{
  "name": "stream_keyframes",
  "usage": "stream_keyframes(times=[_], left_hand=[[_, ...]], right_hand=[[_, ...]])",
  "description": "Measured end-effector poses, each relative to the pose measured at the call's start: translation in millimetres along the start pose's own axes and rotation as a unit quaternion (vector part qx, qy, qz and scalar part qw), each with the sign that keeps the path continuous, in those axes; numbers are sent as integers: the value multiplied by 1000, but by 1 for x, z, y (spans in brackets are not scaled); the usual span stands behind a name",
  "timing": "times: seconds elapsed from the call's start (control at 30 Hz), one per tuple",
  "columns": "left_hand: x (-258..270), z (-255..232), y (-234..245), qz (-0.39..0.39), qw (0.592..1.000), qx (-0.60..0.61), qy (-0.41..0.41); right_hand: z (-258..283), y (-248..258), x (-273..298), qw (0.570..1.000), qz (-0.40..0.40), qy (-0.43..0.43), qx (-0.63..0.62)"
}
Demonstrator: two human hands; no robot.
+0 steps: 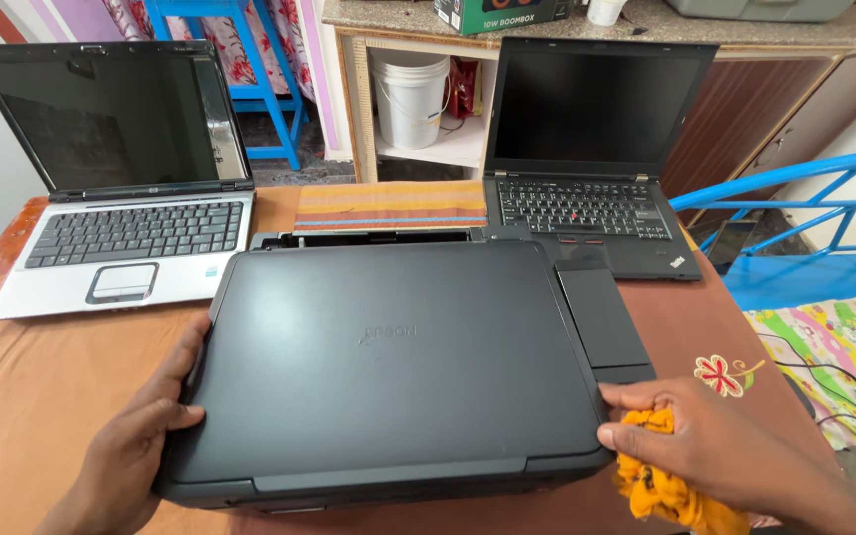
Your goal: The person wipes the exterior and interior of a printer with a yellow cloth, including the scanner lid, top surface, and internal carriage area. They then place a sheet of paper into the scanner bed and wipe the scanner glass.
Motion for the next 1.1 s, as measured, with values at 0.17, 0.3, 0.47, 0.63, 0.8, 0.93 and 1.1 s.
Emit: stream_keyframes(times=[0.17,0.3,0.47,0.63,0.8,0.93,1.1], left_hand=[[-4,7,-7,-35,995,-88,30],[-7,-2,-11,-53,986,-154,22],[-19,-57,-45,-90,889,-445,-53],[-77,-115,-105,-54,862,-480,-153],[-197,-110,-144,-10,756,-635,-157],[-305,-50,-151,94,729,-674,-77],[-367,40,-160,223,600,-765,67]], right_hand=[[-2,-23,-1,999,38,0,-22],[5,-8,6,987,111,-38,114],[23,70,4,981,-118,136,-76],[93,58,-21,863,-249,440,-7],[127,-64,-47,809,-183,513,220],[82,-95,-86,826,-144,486,247],[49,-122,-98,833,-198,453,249]])
Point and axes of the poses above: each hand's wrist, its own x-axis away from the middle knuckle, its own y-axis out of the back of the hand, z = x × y, the point moved 9 cm from there along -x, towards the middle knuckle, and after that the axes turned 10 degrees about y, right-handed, at the moved point
